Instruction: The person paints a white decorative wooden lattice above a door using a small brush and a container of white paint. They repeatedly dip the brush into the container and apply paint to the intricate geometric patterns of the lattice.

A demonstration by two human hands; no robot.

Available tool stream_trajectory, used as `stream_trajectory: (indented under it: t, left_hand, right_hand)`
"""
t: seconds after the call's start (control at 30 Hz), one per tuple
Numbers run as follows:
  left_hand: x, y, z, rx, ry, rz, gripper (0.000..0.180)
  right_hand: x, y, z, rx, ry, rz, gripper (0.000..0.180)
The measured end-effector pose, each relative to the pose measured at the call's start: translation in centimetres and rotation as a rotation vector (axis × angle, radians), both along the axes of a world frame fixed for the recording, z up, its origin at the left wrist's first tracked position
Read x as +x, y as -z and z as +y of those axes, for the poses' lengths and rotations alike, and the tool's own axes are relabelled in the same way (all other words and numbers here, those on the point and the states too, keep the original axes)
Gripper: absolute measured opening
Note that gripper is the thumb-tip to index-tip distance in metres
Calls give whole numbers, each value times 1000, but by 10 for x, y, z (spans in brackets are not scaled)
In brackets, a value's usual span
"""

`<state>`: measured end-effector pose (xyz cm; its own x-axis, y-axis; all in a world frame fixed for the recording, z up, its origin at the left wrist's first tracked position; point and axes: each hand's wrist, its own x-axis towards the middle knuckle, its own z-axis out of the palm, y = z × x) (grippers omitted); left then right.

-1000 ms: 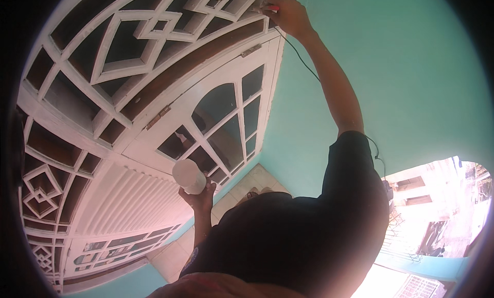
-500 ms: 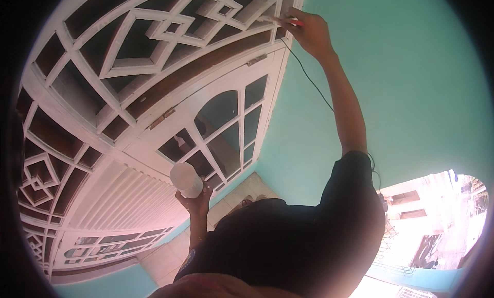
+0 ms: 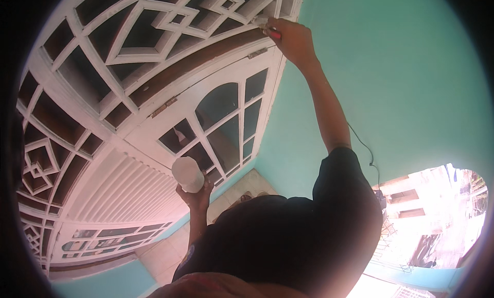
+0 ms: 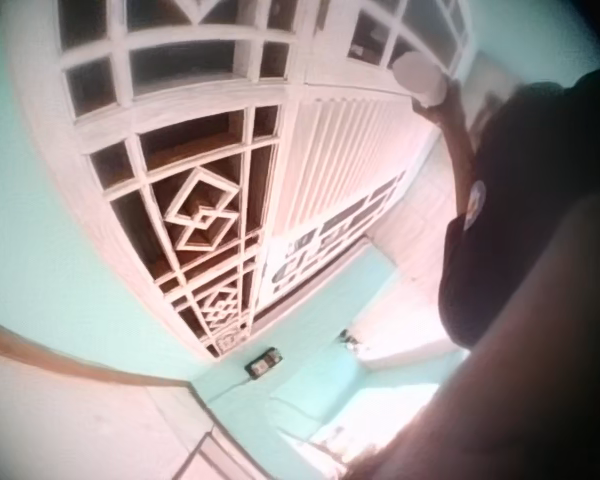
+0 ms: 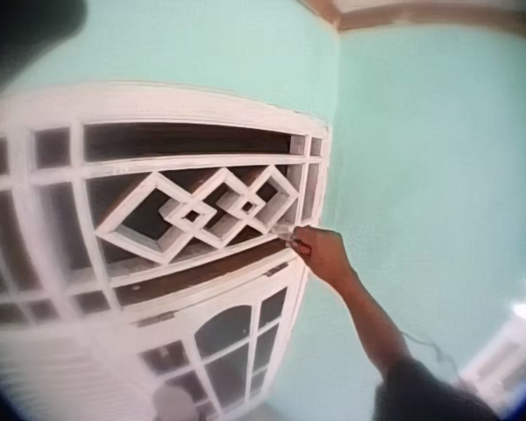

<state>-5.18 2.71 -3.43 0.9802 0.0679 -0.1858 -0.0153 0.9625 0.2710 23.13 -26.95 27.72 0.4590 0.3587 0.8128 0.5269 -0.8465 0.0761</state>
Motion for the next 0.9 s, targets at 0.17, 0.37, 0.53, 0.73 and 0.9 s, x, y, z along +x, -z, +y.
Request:
stream_trajectory:
  t: [0.17, 0.37, 0.53, 0.73, 0.9]
  left_hand:
    - [-8, 1, 4, -10, -11, -28, 62]
    - [-16, -5, 7, -26, -13, -25, 61]
    - [-23, -3, 1, 3, 7, 26, 59]
    - [-32, -6, 9, -1, -4, -49, 54]
    - [-42, 0, 9, 63, 19, -10, 50]
  right_hand:
    - [-10, 0, -9, 87, -46, -4, 17]
    - [-38, 4, 21, -12, -177, -22, 16]
    - [-12, -5, 42, -57, -102, -31, 20]
    - [-16, -29, 16, 68, -263, 91, 26]
    - [-28, -24, 33, 23, -168, 122, 27]
